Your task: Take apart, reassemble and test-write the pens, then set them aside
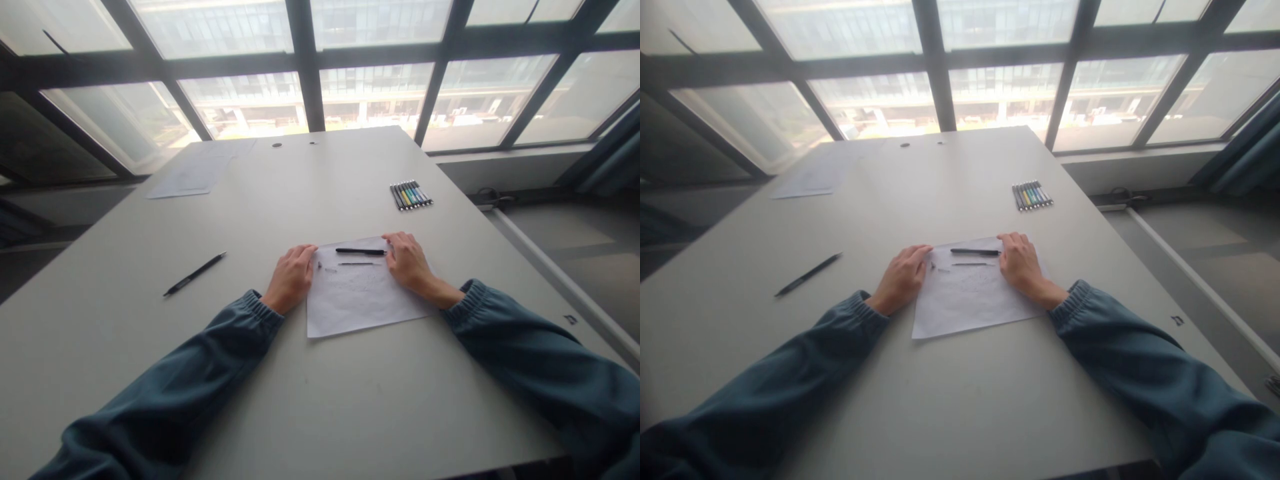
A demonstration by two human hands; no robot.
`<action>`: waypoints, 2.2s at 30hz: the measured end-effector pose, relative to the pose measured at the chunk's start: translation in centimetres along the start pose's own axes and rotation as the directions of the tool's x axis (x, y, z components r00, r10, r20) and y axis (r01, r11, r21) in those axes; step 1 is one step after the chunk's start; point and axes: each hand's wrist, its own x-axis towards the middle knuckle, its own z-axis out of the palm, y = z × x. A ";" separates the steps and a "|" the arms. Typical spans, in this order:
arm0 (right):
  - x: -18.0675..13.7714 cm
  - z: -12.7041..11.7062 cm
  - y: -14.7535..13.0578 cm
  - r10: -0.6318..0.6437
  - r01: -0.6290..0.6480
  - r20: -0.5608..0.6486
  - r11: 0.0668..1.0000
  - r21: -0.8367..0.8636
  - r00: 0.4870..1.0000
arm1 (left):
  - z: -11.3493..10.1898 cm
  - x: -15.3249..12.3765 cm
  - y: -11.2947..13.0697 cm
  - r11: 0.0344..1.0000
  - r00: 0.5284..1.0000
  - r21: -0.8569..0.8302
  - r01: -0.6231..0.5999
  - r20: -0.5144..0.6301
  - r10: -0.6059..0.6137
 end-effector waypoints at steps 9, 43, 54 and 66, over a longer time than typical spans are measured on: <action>0.0 -0.2 -0.1 0.010 -0.010 0.024 1.000 -0.003 1.000 | 0.0 0.0 0.0 1.000 1.000 -0.004 -0.016 0.002 0.016; 0.0 -0.9 -1.1 -0.333 0.318 0.036 0.922 0.219 0.942 | -0.7 0.0 1.0 0.971 0.978 -0.129 -0.203 -0.077 0.195; 0.1 -1.0 -1.2 -0.343 0.314 0.095 0.920 0.234 0.934 | -0.4 0.1 0.6 0.956 0.974 -0.183 -0.228 -0.058 0.221; 0.1 -1.1 -1.4 -0.402 0.384 0.010 0.882 0.274 0.916 | -0.7 0.2 1.0 0.953 0.961 -0.189 -0.239 -0.188 0.204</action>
